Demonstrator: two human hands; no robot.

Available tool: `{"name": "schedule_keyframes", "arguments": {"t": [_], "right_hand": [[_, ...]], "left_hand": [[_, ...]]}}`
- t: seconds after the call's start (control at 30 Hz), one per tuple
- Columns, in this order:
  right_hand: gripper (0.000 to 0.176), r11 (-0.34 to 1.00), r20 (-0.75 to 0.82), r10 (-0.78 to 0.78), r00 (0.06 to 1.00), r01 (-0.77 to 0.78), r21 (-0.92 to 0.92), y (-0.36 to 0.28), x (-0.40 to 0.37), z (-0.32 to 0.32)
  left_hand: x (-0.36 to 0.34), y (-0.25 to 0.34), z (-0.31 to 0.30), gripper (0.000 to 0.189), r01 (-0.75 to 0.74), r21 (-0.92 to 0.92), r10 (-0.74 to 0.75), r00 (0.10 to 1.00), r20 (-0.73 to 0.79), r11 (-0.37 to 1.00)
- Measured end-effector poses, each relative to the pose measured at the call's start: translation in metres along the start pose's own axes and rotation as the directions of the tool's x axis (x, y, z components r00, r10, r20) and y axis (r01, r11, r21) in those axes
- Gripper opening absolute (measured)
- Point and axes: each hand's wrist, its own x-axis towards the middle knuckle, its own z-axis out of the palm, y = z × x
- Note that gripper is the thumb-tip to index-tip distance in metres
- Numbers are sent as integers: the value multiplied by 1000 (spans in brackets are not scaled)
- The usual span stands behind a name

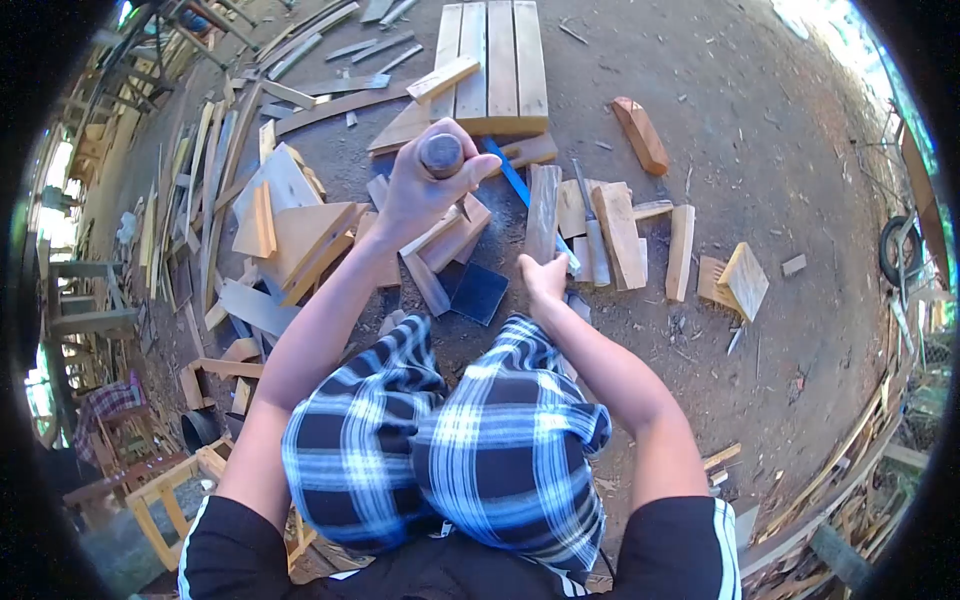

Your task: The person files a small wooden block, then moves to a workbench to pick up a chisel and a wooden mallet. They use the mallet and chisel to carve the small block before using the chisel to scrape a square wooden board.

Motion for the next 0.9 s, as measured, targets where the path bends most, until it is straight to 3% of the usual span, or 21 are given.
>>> {"name": "schedule_keyframes", "arguments": {"t": [0.07,0.17,0.2,0.33,0.4,0.43,0.5,0.53,0.6,0.63,0.67,0.73,0.77,0.8,0.87,0.9], "right_hand": [[64,995,85,0,996,9,-103,-12,-13,-39],[81,890,128,-388,913,407,-204,-52,-42,-88],[85,906,145,-347,926,371,-203,-63,-43,-97],[82,903,423,-398,814,428,25,-162,-64,-130],[76,741,328,-659,677,658,132,-225,-118,-138],[76,743,319,-659,681,655,137,-246,-134,-141],[74,364,182,-918,354,931,27,-272,-152,-143],[74,372,174,-916,362,928,27,-268,-154,-137],[70,479,408,-771,490,867,-135,-254,-146,-123],[65,409,600,-652,464,881,-238,-254,-138,-117],[65,415,594,-654,469,879,-237,-252,-132,-118],[62,396,549,-728,411,905,-153,-255,-127,-120],[63,439,456,-794,403,898,-29,-264,-140,-120],[63,450,460,-787,412,892,-29,-267,-147,-117],[65,373,222,-914,341,919,125,-271,-155,-112],[64,443,328,-850,413,896,21,-261,-145,-108]], "left_hand": [[0,-5,-3,26,-17,-6,17,1000,4,1000],[-2,0,-3,28,-8,14,7,1000,11,1000],[-2,4,-3,28,15,38,-16,1000,19,999],[1,-7,2,27,-90,61,87,995,42,994],[-1,1,3,27,-73,61,70,997,41,995],[-1,1,3,28,-18,60,15,998,58,998],[1,-2,1,29,35,61,-40,996,85,998],[3,-7,-1,27,6,42,-9,996,88,999],[2,-7,1,26,-28,20,26,995,93,999],[-1,-1,3,24,55,-131,-52,998,25,990],[-5,4,4,23,131,-281,-144,989,-25,951],[-5,1,2,18,95,-267,-120,990,-78,959],[-1,-5,-3,20,121,-172,-115,992,42,978],[-1,-10,-5,24,154,-96,-146,986,85,983],[-2,-8,-7,34,198,66,-206,963,171,978],[-4,-9,-6,33,160,-141,-136,977,162,977]]}}
